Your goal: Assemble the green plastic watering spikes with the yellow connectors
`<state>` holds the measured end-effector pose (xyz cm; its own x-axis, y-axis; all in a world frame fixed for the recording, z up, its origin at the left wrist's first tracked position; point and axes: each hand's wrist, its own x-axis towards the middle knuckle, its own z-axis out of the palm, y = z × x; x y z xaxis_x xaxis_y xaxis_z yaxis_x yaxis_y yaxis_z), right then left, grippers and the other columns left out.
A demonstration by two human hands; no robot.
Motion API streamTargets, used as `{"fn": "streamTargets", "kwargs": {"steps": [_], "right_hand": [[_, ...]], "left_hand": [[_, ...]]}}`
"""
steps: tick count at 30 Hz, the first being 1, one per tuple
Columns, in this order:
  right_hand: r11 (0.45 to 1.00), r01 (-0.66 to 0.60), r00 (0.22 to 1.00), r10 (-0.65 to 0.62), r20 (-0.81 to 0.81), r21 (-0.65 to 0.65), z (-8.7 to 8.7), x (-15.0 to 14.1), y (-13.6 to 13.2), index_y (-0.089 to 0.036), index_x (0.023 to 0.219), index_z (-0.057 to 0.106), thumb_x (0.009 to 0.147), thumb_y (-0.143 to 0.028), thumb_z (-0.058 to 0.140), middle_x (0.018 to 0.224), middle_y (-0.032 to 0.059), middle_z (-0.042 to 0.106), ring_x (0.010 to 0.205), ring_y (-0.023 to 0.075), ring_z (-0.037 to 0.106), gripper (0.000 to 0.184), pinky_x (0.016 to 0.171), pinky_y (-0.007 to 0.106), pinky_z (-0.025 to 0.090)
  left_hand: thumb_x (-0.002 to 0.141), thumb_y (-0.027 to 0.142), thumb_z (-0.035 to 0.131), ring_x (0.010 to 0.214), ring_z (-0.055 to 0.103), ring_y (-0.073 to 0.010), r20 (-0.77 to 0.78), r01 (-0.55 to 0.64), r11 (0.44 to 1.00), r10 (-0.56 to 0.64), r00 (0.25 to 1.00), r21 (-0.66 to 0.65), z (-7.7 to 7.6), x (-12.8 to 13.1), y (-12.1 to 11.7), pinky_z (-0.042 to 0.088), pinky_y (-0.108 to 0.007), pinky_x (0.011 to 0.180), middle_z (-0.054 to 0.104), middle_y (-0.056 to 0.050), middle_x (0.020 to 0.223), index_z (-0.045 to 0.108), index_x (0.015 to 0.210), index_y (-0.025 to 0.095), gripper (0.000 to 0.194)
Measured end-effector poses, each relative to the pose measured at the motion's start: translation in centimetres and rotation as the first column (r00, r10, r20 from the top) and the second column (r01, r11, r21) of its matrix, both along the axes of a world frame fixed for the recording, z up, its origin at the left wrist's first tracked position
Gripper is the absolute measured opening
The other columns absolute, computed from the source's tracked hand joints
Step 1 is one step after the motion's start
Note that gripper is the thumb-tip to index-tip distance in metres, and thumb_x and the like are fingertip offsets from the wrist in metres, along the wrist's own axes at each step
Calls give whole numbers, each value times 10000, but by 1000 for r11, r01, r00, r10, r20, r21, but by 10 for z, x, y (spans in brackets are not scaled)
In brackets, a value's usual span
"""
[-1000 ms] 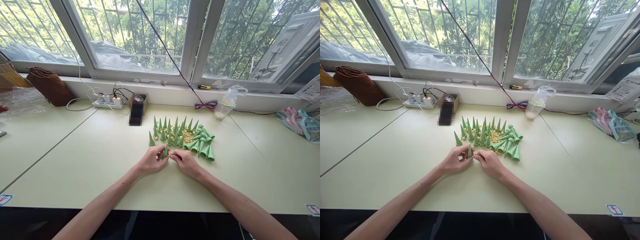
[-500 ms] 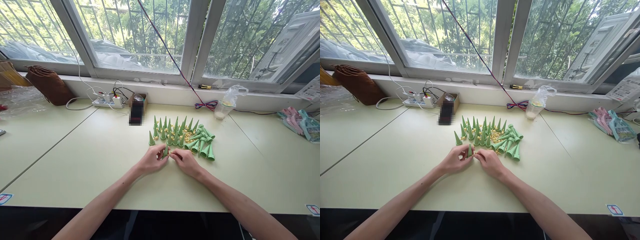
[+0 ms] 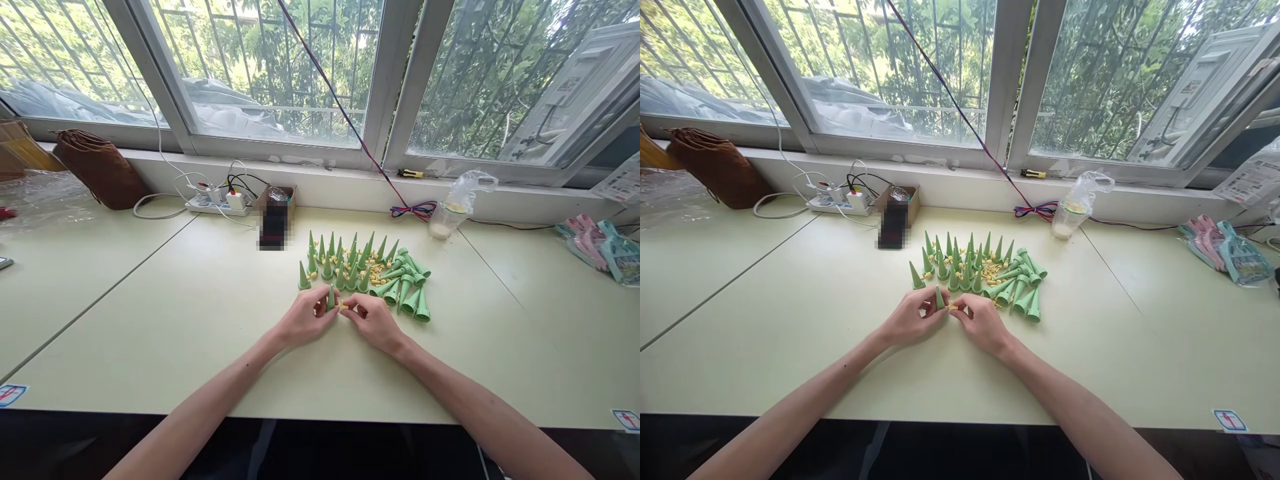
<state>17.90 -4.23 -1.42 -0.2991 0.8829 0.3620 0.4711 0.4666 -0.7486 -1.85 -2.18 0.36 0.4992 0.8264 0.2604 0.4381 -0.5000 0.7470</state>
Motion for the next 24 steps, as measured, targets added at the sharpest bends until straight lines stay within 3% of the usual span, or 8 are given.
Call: {"fn": "streamTargets", "kwargs": {"steps": [10, 24], "right_hand": [[1000, 10, 1000, -9, 13, -12, -2, 1, 2, -178, 822, 663, 877, -195, 650, 716, 1, 673, 592, 129, 545, 59, 586, 242, 393], [998, -48, 998, 50, 31, -39, -1, 1, 0, -179, 767, 587, 897, -197, 606, 674, -14, 610, 579, 121, 484, 133, 575, 238, 347]], "left_hand": [[817, 197, 576, 582, 459, -92, -17, 39, 997, -40, 999, -61, 1, -1, 1, 463, -212, 571, 522, 33, 709, 594, 1051, 178, 235], [808, 173, 562, 570, 452, -92, -16, 48, 998, -49, 999, -39, -1, 0, -2, 454, -212, 570, 529, 29, 698, 596, 1039, 170, 234]]}}
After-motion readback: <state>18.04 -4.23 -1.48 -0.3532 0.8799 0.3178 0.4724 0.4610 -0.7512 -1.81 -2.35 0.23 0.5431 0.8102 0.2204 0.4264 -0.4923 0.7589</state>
